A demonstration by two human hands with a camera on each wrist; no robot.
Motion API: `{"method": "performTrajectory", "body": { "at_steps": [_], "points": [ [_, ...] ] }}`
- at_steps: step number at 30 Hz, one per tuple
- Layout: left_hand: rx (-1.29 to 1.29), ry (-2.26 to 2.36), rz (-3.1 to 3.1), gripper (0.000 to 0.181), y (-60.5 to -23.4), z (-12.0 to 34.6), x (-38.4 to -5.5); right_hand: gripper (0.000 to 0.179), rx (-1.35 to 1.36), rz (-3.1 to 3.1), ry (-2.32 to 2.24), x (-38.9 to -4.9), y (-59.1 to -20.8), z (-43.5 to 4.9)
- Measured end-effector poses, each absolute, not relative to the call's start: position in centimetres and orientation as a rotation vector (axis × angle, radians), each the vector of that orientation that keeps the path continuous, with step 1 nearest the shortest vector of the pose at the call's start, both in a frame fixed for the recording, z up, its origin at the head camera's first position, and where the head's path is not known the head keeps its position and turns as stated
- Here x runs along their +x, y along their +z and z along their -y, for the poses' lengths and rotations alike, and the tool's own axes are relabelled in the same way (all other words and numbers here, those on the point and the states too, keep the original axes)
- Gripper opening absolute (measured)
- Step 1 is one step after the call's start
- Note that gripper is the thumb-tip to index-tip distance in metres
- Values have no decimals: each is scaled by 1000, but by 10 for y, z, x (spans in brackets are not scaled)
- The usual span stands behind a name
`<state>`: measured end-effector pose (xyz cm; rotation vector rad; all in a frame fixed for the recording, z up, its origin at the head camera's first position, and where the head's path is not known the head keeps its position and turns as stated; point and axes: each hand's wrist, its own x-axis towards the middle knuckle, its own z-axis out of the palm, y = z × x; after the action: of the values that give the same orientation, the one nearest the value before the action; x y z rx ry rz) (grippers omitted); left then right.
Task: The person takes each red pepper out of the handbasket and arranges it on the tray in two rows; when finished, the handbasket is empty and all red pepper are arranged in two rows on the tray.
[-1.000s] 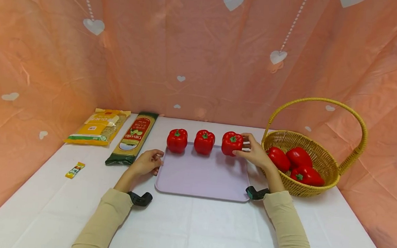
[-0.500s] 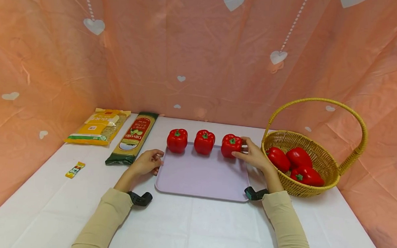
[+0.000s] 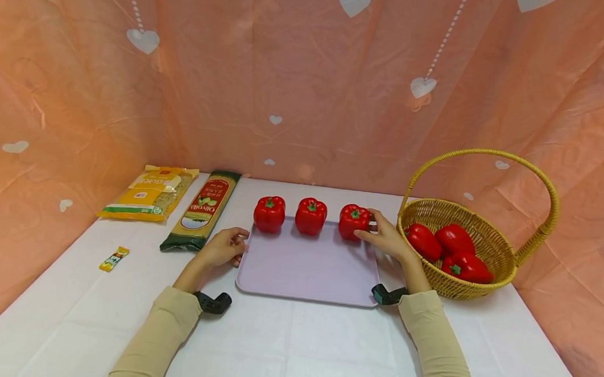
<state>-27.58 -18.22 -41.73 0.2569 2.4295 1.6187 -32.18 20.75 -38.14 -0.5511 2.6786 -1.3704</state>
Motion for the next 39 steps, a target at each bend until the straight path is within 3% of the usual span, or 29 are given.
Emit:
{"method": "performTrajectory", "body": {
  "at_steps": [16,25,39],
  "points": [
    [258,1607,-2441,36,-417,183,-276,72,-550,-2691,-1359,-323,-385,-207],
    [267,1608,-2438,36,-418,183,-276,80,-524,-2661,-1334,-299,-354,-195],
    [244,1597,-2450,36,-417,183,-276,80,-561,-2724,-1445,-293,-345,-189]
  ]
}}
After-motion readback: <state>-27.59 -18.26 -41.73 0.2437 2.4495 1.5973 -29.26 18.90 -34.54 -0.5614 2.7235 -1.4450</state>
